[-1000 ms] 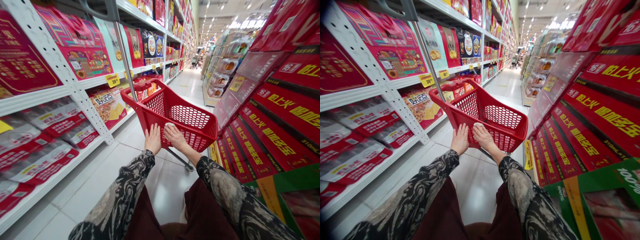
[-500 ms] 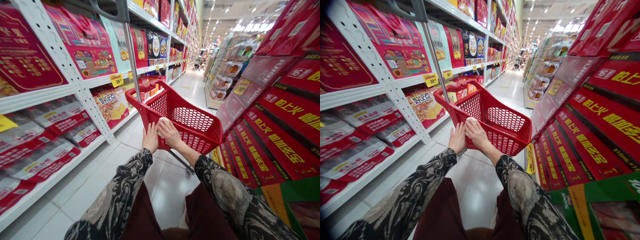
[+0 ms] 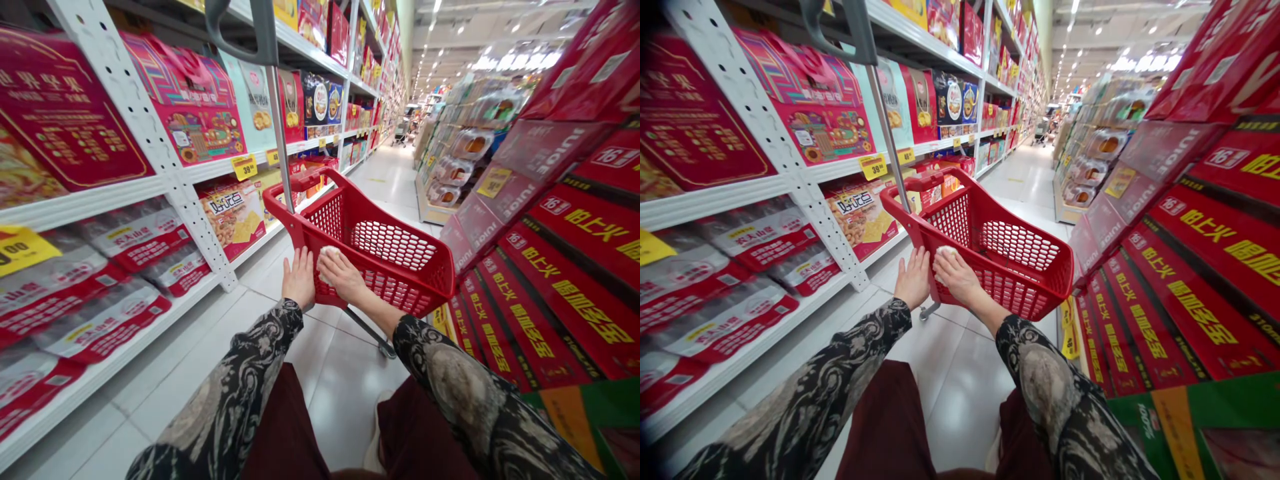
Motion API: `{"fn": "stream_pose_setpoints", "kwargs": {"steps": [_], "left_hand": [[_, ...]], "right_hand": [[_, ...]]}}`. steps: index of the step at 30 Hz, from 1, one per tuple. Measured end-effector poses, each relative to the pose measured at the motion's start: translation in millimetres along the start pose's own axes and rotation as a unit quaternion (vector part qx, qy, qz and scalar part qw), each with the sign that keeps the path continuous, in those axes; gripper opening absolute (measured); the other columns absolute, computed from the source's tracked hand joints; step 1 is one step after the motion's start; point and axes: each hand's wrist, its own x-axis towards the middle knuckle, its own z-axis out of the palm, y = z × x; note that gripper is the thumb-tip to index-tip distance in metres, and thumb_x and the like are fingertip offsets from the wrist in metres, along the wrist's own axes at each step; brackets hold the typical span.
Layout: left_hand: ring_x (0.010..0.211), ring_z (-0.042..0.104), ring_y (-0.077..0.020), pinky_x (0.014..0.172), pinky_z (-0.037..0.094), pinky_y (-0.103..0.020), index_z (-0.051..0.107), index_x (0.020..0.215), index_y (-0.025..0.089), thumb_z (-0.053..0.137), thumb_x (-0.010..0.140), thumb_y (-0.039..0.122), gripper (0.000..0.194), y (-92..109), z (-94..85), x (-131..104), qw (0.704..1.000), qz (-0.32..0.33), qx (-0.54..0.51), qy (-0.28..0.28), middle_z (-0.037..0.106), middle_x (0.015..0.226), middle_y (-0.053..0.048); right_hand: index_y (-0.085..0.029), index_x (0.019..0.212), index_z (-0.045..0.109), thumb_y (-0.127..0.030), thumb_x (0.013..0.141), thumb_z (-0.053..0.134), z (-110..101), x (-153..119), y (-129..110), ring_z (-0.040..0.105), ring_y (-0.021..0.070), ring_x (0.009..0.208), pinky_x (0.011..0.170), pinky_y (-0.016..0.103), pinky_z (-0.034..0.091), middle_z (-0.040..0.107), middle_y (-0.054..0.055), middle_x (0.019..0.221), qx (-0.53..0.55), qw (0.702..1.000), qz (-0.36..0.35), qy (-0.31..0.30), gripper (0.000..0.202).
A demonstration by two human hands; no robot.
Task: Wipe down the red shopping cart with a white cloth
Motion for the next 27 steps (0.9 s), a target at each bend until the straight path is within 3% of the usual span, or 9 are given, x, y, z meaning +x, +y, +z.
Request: {"fn": "stream_pose_setpoints", "kwargs": {"steps": [3, 6, 12, 15, 17, 22, 24, 27], "left_hand": [[0.138, 0.016, -0.0268, 0.108, 0.020, -0.054, 0.025, 0.140, 0.006, 0.025, 0.083, 0.015, 0.057, -7.2, -9.4, 7.5, 1.000, -0.014, 0.003, 0.005, 0.020, 0.150, -0.013], [0.138, 0.018, -0.0279, 0.108, 0.019, -0.055, 0.025, 0.140, 0.005, 0.029, 0.080, 0.013, 0.061, -14.5, -12.9, 7.1, 1.000, -0.019, 0.015, 0.002, 0.020, 0.150, -0.013], [0.139, 0.015, -0.0274, 0.109, 0.018, -0.054, 0.025, 0.139, 0.004, 0.034, 0.076, 0.013, 0.065, -24.7, -7.1, -7.8, 1.000, -0.009, 0.024, -0.011, 0.019, 0.150, -0.014], [0.139, 0.015, -0.0268, 0.109, 0.018, -0.053, 0.025, 0.140, 0.005, 0.035, 0.075, 0.013, 0.066, -28.7, -6.3, -8.7, 1.000, -0.008, 0.020, -0.013, 0.018, 0.150, -0.014], [0.139, 0.015, -0.0264, 0.109, 0.019, -0.053, 0.025, 0.140, 0.006, 0.035, 0.075, 0.012, 0.066, -32.0, -8.1, -4.6, 1.000, -0.012, 0.018, -0.010, 0.019, 0.150, -0.014], [0.139, 0.015, -0.0262, 0.109, 0.019, -0.052, 0.027, 0.139, 0.007, 0.035, 0.074, 0.011, 0.066, -40.5, -18.8, 9.6, 0.999, -0.029, 0.024, 0.006, 0.020, 0.150, -0.013], [0.139, 0.016, -0.0262, 0.110, 0.019, -0.051, 0.026, 0.139, 0.007, 0.036, 0.074, 0.011, 0.066, -43.9, -23.2, 11.9, 0.999, -0.028, 0.032, 0.014, 0.020, 0.150, -0.012], [0.138, 0.016, -0.0265, 0.109, 0.019, -0.051, 0.026, 0.139, 0.006, 0.036, 0.074, 0.011, 0.066, -50.3, -27.8, 12.1, 0.999, -0.027, 0.041, 0.011, 0.019, 0.150, -0.013]], "right_hand": [[-0.013, 0.127, 0.049, -0.018, 0.093, 0.038, -11.8, 36.1, 2.1, 0.025, 0.0238, 0.135, 0.111, 0.046, 0.025, 0.044, 0.010, 0.138, -0.011, 0.999, 0.016, 0.043, 0.036], [-0.011, 0.124, 0.052, -0.020, 0.093, 0.039, -8.5, 53.4, 5.5, 0.025, 0.0248, 0.135, 0.111, 0.047, 0.025, 0.043, 0.012, 0.138, -0.014, 0.999, 0.024, 0.045, 0.035], [-0.010, 0.114, 0.058, -0.019, 0.091, 0.043, 20.8, 22.7, -0.2, 0.037, 0.0261, 0.129, 0.106, 0.048, 0.033, 0.052, 0.014, 0.130, 0.010, 0.999, -0.004, -0.037, 0.029], [-0.011, 0.112, 0.060, -0.019, 0.090, 0.046, 21.4, 16.2, -5.2, 0.041, 0.0265, 0.127, 0.103, 0.047, 0.037, 0.055, 0.014, 0.126, 0.024, 0.997, -0.020, -0.067, 0.027], [-0.012, 0.117, 0.057, -0.017, 0.090, 0.044, 13.5, 29.7, -6.7, 0.037, 0.0249, 0.129, 0.106, 0.046, 0.035, 0.053, 0.012, 0.130, 0.031, 0.998, -0.034, -0.046, 0.030], [-0.012, 0.126, 0.049, -0.017, 0.092, 0.039, -8.3, 94.5, -3.4, 0.023, 0.0239, 0.136, 0.112, 0.047, 0.024, 0.041, 0.011, 0.140, 0.018, 0.999, -0.024, 0.038, 0.036], [-0.010, 0.124, 0.051, -0.016, 0.091, 0.040, -7.3, 108.0, -2.1, 0.024, 0.0247, 0.135, 0.112, 0.048, 0.023, 0.042, 0.013, 0.139, 0.012, 0.999, -0.016, 0.034, 0.035], [-0.010, 0.118, 0.055, -0.016, 0.091, 0.041, 2.8, 103.1, -4.6, 0.032, 0.0252, 0.132, 0.110, 0.049, 0.027, 0.049, 0.014, 0.133, 0.011, 1.000, -0.025, 0.001, 0.031]]}}
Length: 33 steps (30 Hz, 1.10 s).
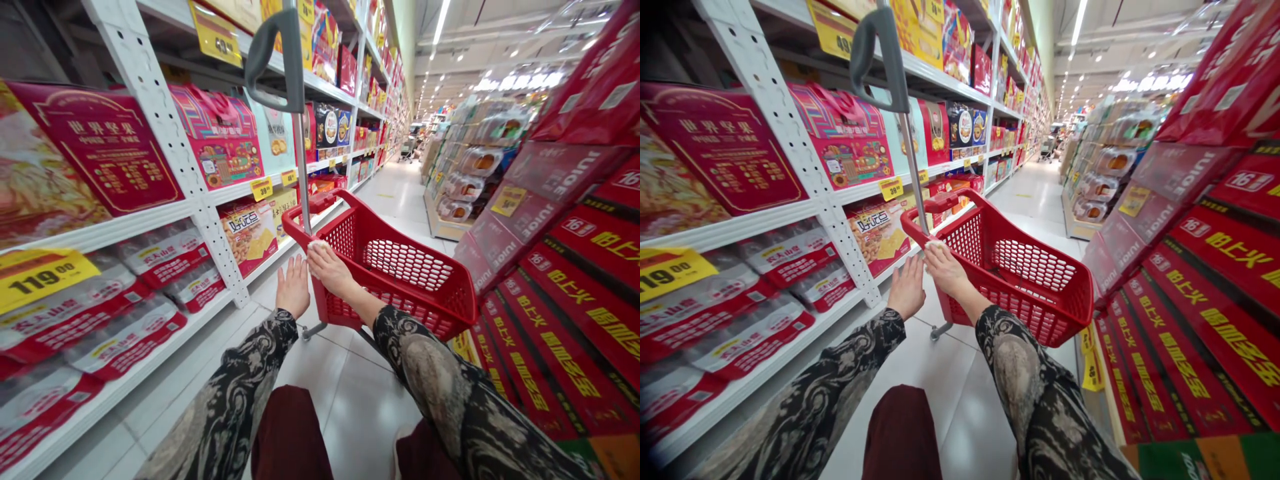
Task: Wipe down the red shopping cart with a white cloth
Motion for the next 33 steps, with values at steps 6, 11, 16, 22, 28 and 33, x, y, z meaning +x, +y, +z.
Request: {"fn": "stream_pose_setpoints", "kwargs": {"steps": [6, 11, 16, 22, 28, 33], "left_hand": [[0.138, 0.016, -0.0269, 0.110, 0.017, -0.051, 0.026, 0.139, 0.006, 0.035, 0.077, 0.014, 0.063, -5.9, -7.8, 13.0, 1.000, 0.015, -0.001, 0.021, 0.019, 0.150, -0.013], [0.139, 0.014, -0.0257, 0.110, 0.015, -0.052, 0.028, 0.139, 0.009, 0.032, 0.078, 0.013, 0.061, 9.9, -20.8, 44.2, 0.996, 0.075, -0.010, 0.057, 0.020, 0.150, -0.012], [0.136, 0.023, -0.0295, 0.107, 0.015, -0.059, 0.038, 0.134, 0.009, 0.037, 0.074, 0.013, 0.061, 25.2, -36.1, 65.5, 0.996, 0.086, 0.005, -0.003, 0.032, 0.145, -0.016], [0.135, 0.025, -0.0306, 0.105, 0.014, -0.062, 0.039, 0.133, 0.013, 0.046, 0.068, 0.017, 0.066, 30.9, -50.7, 57.1, 0.994, 0.089, 0.044, -0.043, 0.032, 0.145, -0.016], [0.136, 0.021, -0.0317, 0.105, 0.015, -0.062, 0.035, 0.136, 0.010, 0.049, 0.063, 0.018, 0.075, 39.8, -64.9, 21.7, 0.994, 0.083, 0.051, -0.047, 0.028, 0.147, -0.017], [0.138, 0.014, -0.0312, 0.108, 0.009, -0.060, 0.034, 0.138, 0.014, 0.049, 0.060, 0.024, 0.080, 68.4, -67.2, -23.0, 0.987, 0.146, 0.009, -0.060, 0.023, 0.149, -0.012]], "right_hand": [[-0.015, 0.116, 0.057, -0.021, 0.091, 0.044, 1.6, -24.7, -0.3, 0.036, 0.0229, 0.130, 0.107, 0.044, 0.033, 0.052, 0.009, 0.131, 0.028, 0.999, -0.020, 0.018, 0.029], [-0.010, 0.122, 0.053, -0.017, 0.091, 0.043, -11.1, -23.0, 20.6, 0.035, 0.0240, 0.130, 0.107, 0.043, 0.033, 0.049, 0.016, 0.132, 0.014, 0.985, 0.155, 0.070, 0.034], [-0.013, 0.119, 0.053, -0.019, 0.089, 0.047, -11.4, -51.3, 25.4, 0.044, 0.0231, 0.122, 0.102, 0.040, 0.039, 0.054, 0.015, 0.124, -0.012, 0.978, 0.207, 0.025, 0.031], [-0.016, 0.115, 0.054, -0.022, 0.089, 0.047, -16.6, -99.1, 20.3, 0.050, 0.0250, 0.113, 0.091, 0.040, 0.047, 0.057, 0.013, 0.119, -0.078, 0.967, 0.237, 0.042, 0.027], [-0.020, 0.108, 0.057, -0.021, 0.089, 0.047, -40.3, -147.3, 15.0, 0.055, 0.0220, 0.106, 0.089, 0.038, 0.047, 0.061, 0.009, 0.108, -0.081, 0.953, 0.284, 0.062, 0.022], [-0.022, 0.105, 0.060, -0.018, 0.087, 0.050, -76.1, -186.4, 11.2, 0.057, 0.0208, 0.103, 0.087, 0.035, 0.047, 0.062, 0.007, 0.108, -0.060, 0.945, 0.322, 0.028, 0.022]]}}
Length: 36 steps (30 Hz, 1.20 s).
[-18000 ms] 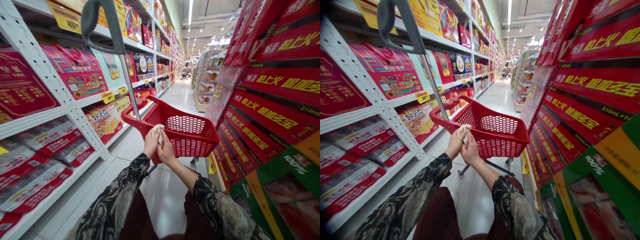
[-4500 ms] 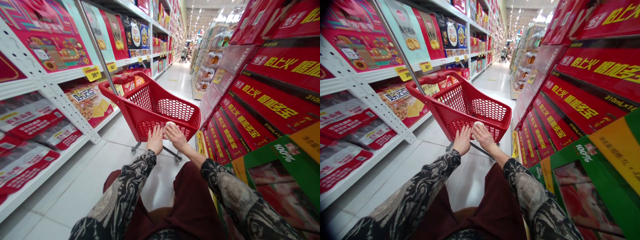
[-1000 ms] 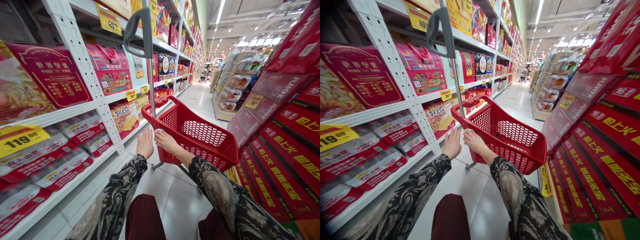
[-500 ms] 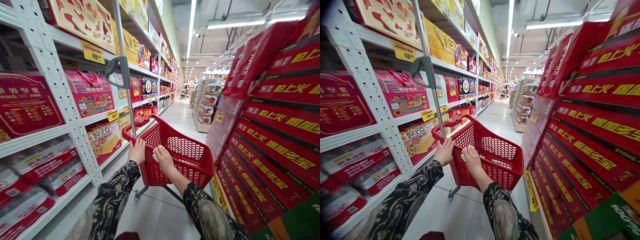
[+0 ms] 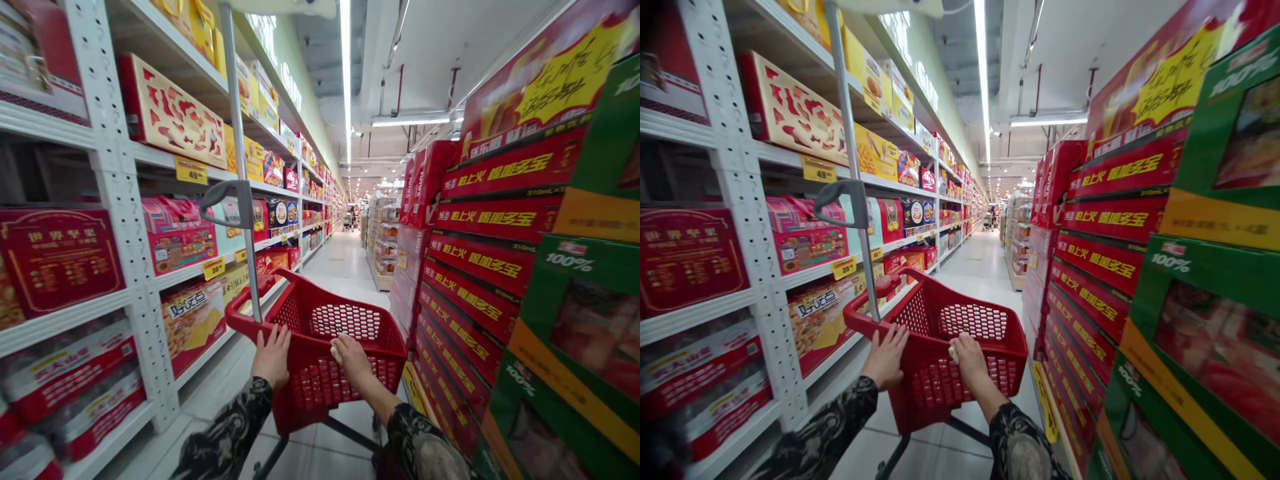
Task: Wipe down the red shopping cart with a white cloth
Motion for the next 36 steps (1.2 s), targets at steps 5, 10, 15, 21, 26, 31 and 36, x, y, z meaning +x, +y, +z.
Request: {"fn": "stream_pose_setpoints", "kwargs": {"steps": [5, 10, 15, 21, 26, 31, 36], "left_hand": [[0.139, 0.013, -0.0291, 0.110, 0.007, -0.057, 0.036, 0.136, 0.013, 0.046, 0.063, 0.027, 0.076, 37.7, 3.1, -27.6, 0.999, 0.045, -0.020, 0.002, 0.021, 0.149, -0.013], [0.138, 0.021, -0.0243, 0.111, 0.013, -0.054, 0.032, 0.138, 0.012, 0.041, 0.067, 0.017, 0.072, 15.1, -20.2, -54.1, 0.994, 0.014, -0.026, 0.103, 0.027, 0.148, -0.012], [0.132, 0.033, -0.0228, 0.113, 0.014, -0.047, 0.044, 0.130, 0.015, 0.036, 0.076, 0.015, 0.054, -12.2, -42.2, -68.0, 0.971, -0.020, -0.037, 0.235, 0.043, 0.139, -0.012], [0.133, 0.031, -0.0211, 0.112, 0.015, -0.048, 0.032, 0.136, 0.016, 0.043, 0.072, 0.016, 0.066, 0.7, -45.5, -69.8, 0.977, 0.011, -0.100, 0.189, 0.037, 0.143, -0.012], [0.135, 0.029, -0.0227, 0.110, 0.014, -0.052, 0.031, 0.137, 0.012, 0.045, 0.068, 0.015, 0.070, 11.7, -46.7, -71.9, 0.982, 0.016, -0.105, 0.155, 0.035, 0.144, -0.015], [0.134, 0.029, -0.0216, 0.110, 0.018, -0.051, 0.032, 0.136, 0.012, 0.040, 0.071, 0.012, 0.065, 7.8, -47.1, -67.7, 0.977, 0.011, -0.128, 0.168, 0.036, 0.143, -0.015], [0.133, 0.033, -0.0220, 0.111, 0.017, -0.048, 0.027, 0.138, 0.012, 0.042, 0.073, 0.015, 0.066, -2.8, -70.5, -64.3, 0.954, -0.043, -0.175, 0.238, 0.036, 0.143, -0.015]], "right_hand": [[-0.021, 0.104, 0.062, -0.019, 0.089, 0.046, -34.4, -18.6, 13.3, 0.057, 0.0196, 0.099, 0.087, 0.032, 0.044, 0.062, 0.007, 0.107, -0.018, 0.997, 0.043, -0.058, 0.022], [-0.021, 0.102, 0.063, -0.019, 0.090, 0.043, -52.9, -32.7, 21.6, 0.055, 0.0203, 0.102, 0.086, 0.032, 0.042, 0.061, 0.008, 0.108, -0.043, 0.993, 0.076, -0.083, 0.022], [-0.021, 0.097, 0.065, -0.022, 0.090, 0.043, -56.5, -41.9, 36.9, 0.053, 0.0222, 0.107, 0.088, 0.034, 0.042, 0.061, 0.010, 0.110, -0.044, 0.991, 0.108, -0.072, 0.023], [-0.017, 0.093, 0.067, -0.016, 0.088, 0.044, -54.6, -33.0, 5.6, 0.055, 0.0211, 0.107, 0.094, 0.033, 0.043, 0.062, 0.011, 0.108, 0.060, 0.994, 0.089, -0.008, 0.023], [-0.017, 0.104, 0.064, -0.011, 0.084, 0.047, -41.3, -2.7, -78.0, 0.053, 0.0208, 0.112, 0.098, 0.039, 0.042, 0.061, 0.010, 0.114, 0.190, 0.977, 0.009, 0.094, 0.027], [-0.018, 0.105, 0.064, -0.016, 0.085, 0.050, -58.0, 13.6, -126.9, 0.052, 0.0205, 0.115, 0.102, 0.040, 0.040, 0.060, 0.009, 0.116, 0.243, 0.957, -0.109, 0.110, 0.025], [-0.015, 0.116, 0.059, -0.016, 0.086, 0.047, -126.5, 49.2, -135.7, 0.044, 0.0209, 0.124, 0.103, 0.039, 0.040, 0.054, 0.013, 0.126, 0.205, 0.937, -0.209, 0.190, 0.032]]}}
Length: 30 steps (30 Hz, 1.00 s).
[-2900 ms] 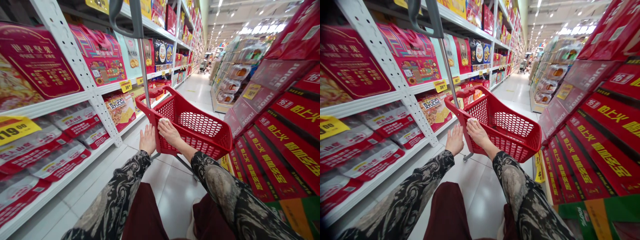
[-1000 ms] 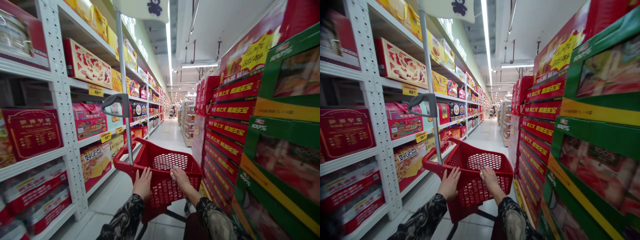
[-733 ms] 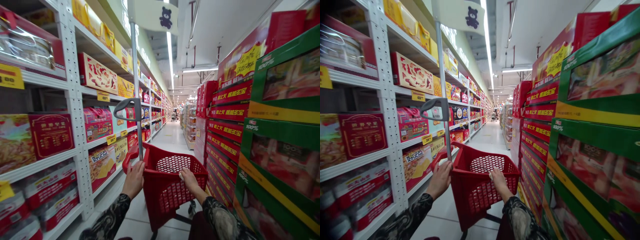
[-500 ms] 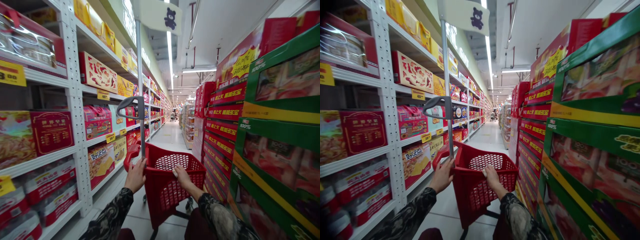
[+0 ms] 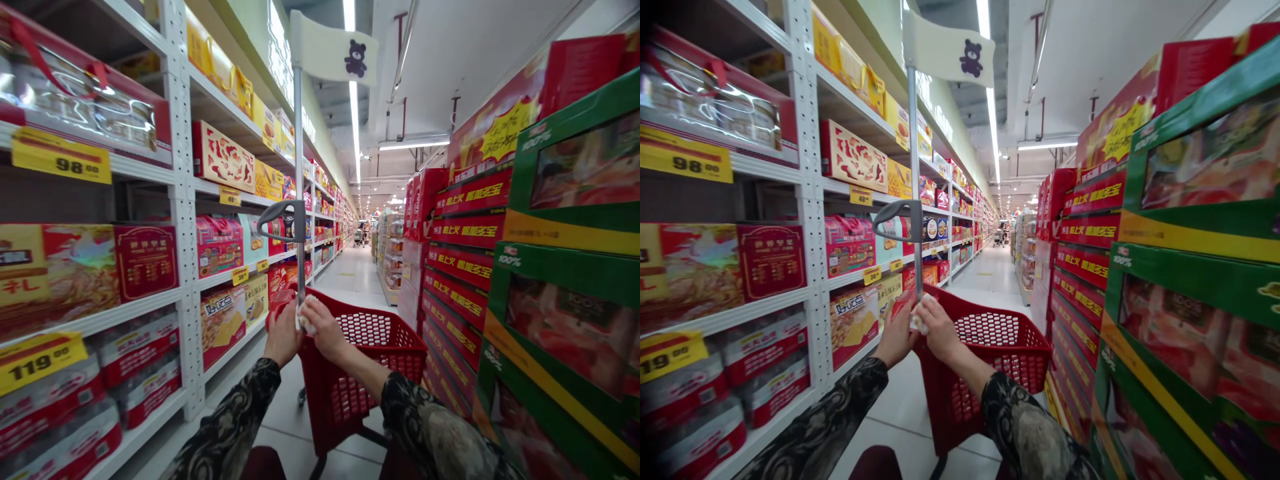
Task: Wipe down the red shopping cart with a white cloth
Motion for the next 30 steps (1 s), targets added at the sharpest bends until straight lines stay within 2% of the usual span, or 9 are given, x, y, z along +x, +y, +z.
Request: {"fn": "stream_pose_setpoints", "kwargs": {"steps": [2, 4, 6, 8, 12, 18, 21, 24, 30], "left_hand": [[0.134, 0.030, -0.0250, 0.110, 0.018, -0.050, 0.023, 0.139, 0.013, 0.047, 0.071, 0.018, 0.072, 2.2, -11.5, 6.4, 0.998, -0.053, -0.009, 0.015, 0.033, 0.145, -0.015], [0.135, 0.027, -0.0266, 0.109, 0.017, -0.053, 0.021, 0.139, 0.013, 0.050, 0.069, 0.020, 0.076, 5.0, -19.6, 10.3, 0.996, -0.087, -0.019, -0.007, 0.030, 0.146, -0.015], [0.135, 0.027, -0.0262, 0.110, 0.014, -0.054, 0.020, 0.140, 0.015, 0.049, 0.069, 0.022, 0.077, 7.5, -22.3, 10.5, 0.994, -0.092, -0.034, -0.052, 0.033, 0.145, -0.014], [0.134, 0.029, -0.0253, 0.110, 0.010, -0.056, 0.019, 0.140, 0.016, 0.048, 0.069, 0.022, 0.077, 8.4, -20.6, 7.4, 0.991, -0.081, -0.046, -0.098, 0.036, 0.144, -0.014], [0.136, 0.025, -0.0238, 0.109, 0.011, -0.057, 0.019, 0.140, 0.016, 0.044, 0.069, 0.019, 0.076, -0.7, -11.7, -2.2, 0.984, -0.072, -0.047, -0.158, 0.034, 0.145, -0.012], [0.139, 0.014, -0.0247, 0.110, 0.009, -0.055, 0.023, 0.140, 0.015, 0.042, 0.070, 0.015, 0.072, -36.8, -4.5, -16.0, 0.984, -0.060, 0.016, -0.169, 0.027, 0.148, -0.010], [0.140, 0.011, -0.0259, 0.110, 0.010, -0.056, 0.022, 0.140, 0.017, 0.045, 0.070, 0.015, 0.073, -49.8, -7.3, -20.1, 0.983, -0.077, 0.034, -0.166, 0.024, 0.150, -0.009], [0.140, 0.010, -0.0261, 0.110, 0.011, -0.056, 0.025, 0.139, 0.018, 0.045, 0.071, 0.017, 0.071, -53.4, -11.2, -19.4, 0.982, -0.073, 0.034, -0.171, 0.026, 0.149, -0.009], [0.140, 0.008, -0.0258, 0.109, 0.013, -0.056, 0.026, 0.138, 0.018, 0.045, 0.071, 0.017, 0.069, -51.4, -11.1, -18.6, 0.978, -0.079, 0.057, -0.185, 0.024, 0.150, -0.009]], "right_hand": [[-0.014, 0.120, 0.056, -0.017, 0.088, 0.045, -16.4, 45.4, -3.2, 0.034, 0.0212, 0.131, 0.106, 0.040, 0.037, 0.050, 0.013, 0.132, -0.034, 0.998, -0.054, 0.030, 0.034], [-0.013, 0.119, 0.056, -0.020, 0.090, 0.045, -26.6, 93.6, -6.4, 0.029, 0.0217, 0.134, 0.108, 0.040, 0.033, 0.047, 0.013, 0.134, -0.083, 0.991, -0.093, 0.041, 0.032], [-0.015, 0.119, 0.056, -0.020, 0.091, 0.044, -31.0, 133.0, -8.2, 0.027, 0.0223, 0.134, 0.109, 0.042, 0.028, 0.046, 0.012, 0.136, -0.142, 0.983, -0.117, 0.029, 0.031], [-0.016, 0.119, 0.055, -0.019, 0.091, 0.044, -30.9, 155.2, -7.0, 0.027, 0.0232, 0.134, 0.109, 0.046, 0.026, 0.045, 0.011, 0.137, -0.197, 0.971, -0.137, -0.023, 0.030], [-0.013, 0.114, 0.056, -0.018, 0.091, 0.043, -20.9, 143.8, 4.5, 0.033, 0.0274, 0.131, 0.106, 0.051, 0.029, 0.048, 0.013, 0.134, -0.267, 0.943, -0.166, -0.107, 0.027], [-0.012, 0.107, 0.061, -0.024, 0.092, 0.041, 1.7, 61.0, 22.0, 0.040, 0.0284, 0.125, 0.101, 0.051, 0.035, 0.052, 0.013, 0.129, -0.268, 0.909, -0.263, -0.179, 0.027], [-0.012, 0.098, 0.063, -0.024, 0.092, 0.042, 8.5, 36.7, 20.3, 0.042, 0.0266, 0.123, 0.100, 0.050, 0.036, 0.054, 0.013, 0.126, -0.256, 0.891, -0.294, -0.234, 0.025], [-0.013, 0.095, 0.064, -0.027, 0.091, 0.044, 10.8, 44.9, 12.5, 0.041, 0.0272, 0.122, 0.099, 0.049, 0.037, 0.055, 0.012, 0.124, -0.254, 0.885, -0.297, -0.254, 0.025], [-0.012, 0.118, 0.052, -0.023, 0.093, 0.038, 1.8, 114.0, 3.8, 0.033, 0.0288, 0.129, 0.104, 0.053, 0.029, 0.046, 0.013, 0.134, -0.297, 0.926, -0.186, -0.141, 0.031]]}}
